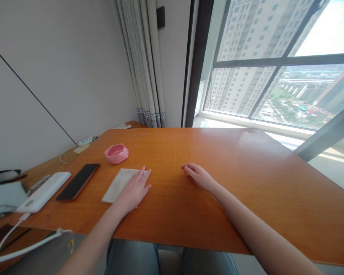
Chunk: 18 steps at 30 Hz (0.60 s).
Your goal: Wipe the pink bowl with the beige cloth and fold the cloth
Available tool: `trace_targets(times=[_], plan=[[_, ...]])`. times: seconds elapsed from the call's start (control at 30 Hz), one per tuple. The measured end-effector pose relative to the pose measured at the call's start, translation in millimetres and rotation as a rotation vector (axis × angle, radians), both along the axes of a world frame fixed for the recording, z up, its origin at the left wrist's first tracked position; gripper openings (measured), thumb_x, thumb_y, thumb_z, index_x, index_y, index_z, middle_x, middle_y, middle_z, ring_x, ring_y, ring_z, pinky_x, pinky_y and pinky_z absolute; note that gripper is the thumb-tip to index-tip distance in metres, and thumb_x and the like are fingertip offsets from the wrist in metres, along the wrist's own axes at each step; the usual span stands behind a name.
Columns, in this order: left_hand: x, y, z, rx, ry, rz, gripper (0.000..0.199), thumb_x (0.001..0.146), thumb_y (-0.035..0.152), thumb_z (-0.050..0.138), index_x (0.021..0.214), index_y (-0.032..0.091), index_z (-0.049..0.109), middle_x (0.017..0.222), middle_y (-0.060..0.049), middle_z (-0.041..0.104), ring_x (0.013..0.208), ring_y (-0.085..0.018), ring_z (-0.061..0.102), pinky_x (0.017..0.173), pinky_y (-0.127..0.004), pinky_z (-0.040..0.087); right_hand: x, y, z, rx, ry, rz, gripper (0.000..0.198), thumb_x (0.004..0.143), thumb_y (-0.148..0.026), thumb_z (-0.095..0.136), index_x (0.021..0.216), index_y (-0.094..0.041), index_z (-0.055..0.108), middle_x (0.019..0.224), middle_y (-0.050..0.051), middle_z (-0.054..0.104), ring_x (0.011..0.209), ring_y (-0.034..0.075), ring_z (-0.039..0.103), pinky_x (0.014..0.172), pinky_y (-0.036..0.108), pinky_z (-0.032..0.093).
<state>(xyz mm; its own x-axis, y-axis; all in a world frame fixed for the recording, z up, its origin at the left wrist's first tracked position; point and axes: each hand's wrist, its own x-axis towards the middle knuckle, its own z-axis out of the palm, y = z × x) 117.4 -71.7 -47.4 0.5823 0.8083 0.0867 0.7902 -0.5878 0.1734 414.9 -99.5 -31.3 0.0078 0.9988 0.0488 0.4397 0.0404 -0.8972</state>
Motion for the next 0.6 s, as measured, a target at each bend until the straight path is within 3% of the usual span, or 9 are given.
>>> trace_targets(times=[0.17,0.3,0.37,0.47,0.6], plan=[[-80.7,31.8,-6.6,0.015,0.014,0.199,0.062,0.093,0.049,0.023,0.144,0.016,0.029,0.151,-0.012,0.025,0.138,-0.024,0.026,0.112,-0.044,0.023,3.6,7.6,-17.2,-0.027,0.141,-0.081,0.028,0.082,-0.041,0.043,0.083,-0.02,0.06,0.085,0.005,0.065,0.075,0.016,0.06,0.069,0.029,0.049],[-99.1,43.1,-4.8,0.001,-0.039,0.195,0.061,0.092,0.05,0.025,0.141,0.016,0.035,0.149,-0.01,0.032,0.137,-0.024,0.029,0.112,-0.044,0.024,1.6,6.9,-20.6,0.009,0.091,-0.062,0.026,0.08,-0.04,0.045,0.082,-0.02,0.061,0.08,0.004,0.065,0.073,0.017,0.06,0.07,0.03,0.048],[-83.8,42.1,3.9,0.004,-0.095,0.174,0.058,0.091,0.05,0.028,0.138,0.018,0.04,0.149,-0.009,0.033,0.138,-0.025,0.028,0.112,-0.046,0.024,2.7,9.6,-23.2,0.025,0.079,-0.074,0.024,0.079,-0.038,0.045,0.083,-0.02,0.061,0.08,0.004,0.065,0.073,0.018,0.06,0.071,0.031,0.048],[-29.1,36.5,22.5,-0.016,-0.23,0.054,0.047,0.091,0.046,0.033,0.128,0.022,0.05,0.146,-0.007,0.038,0.134,-0.024,0.034,0.11,-0.043,0.028,4.5,23.9,-26.8,0.091,0.073,-0.172,0.02,0.076,-0.03,0.045,0.083,-0.02,0.061,0.083,0.004,0.066,0.079,0.019,0.061,0.079,0.033,0.047],[76.0,34.5,36.7,-0.181,-0.359,-0.06,0.03,0.09,0.035,0.038,0.107,0.019,0.056,0.103,-0.008,0.066,0.093,-0.019,0.062,0.084,-0.032,0.048,1.4,51.6,-29.0,0.121,0.159,-0.347,0.017,0.07,-0.022,0.044,0.082,-0.021,0.057,0.086,0.005,0.066,0.084,0.019,0.062,0.085,0.035,0.047]])
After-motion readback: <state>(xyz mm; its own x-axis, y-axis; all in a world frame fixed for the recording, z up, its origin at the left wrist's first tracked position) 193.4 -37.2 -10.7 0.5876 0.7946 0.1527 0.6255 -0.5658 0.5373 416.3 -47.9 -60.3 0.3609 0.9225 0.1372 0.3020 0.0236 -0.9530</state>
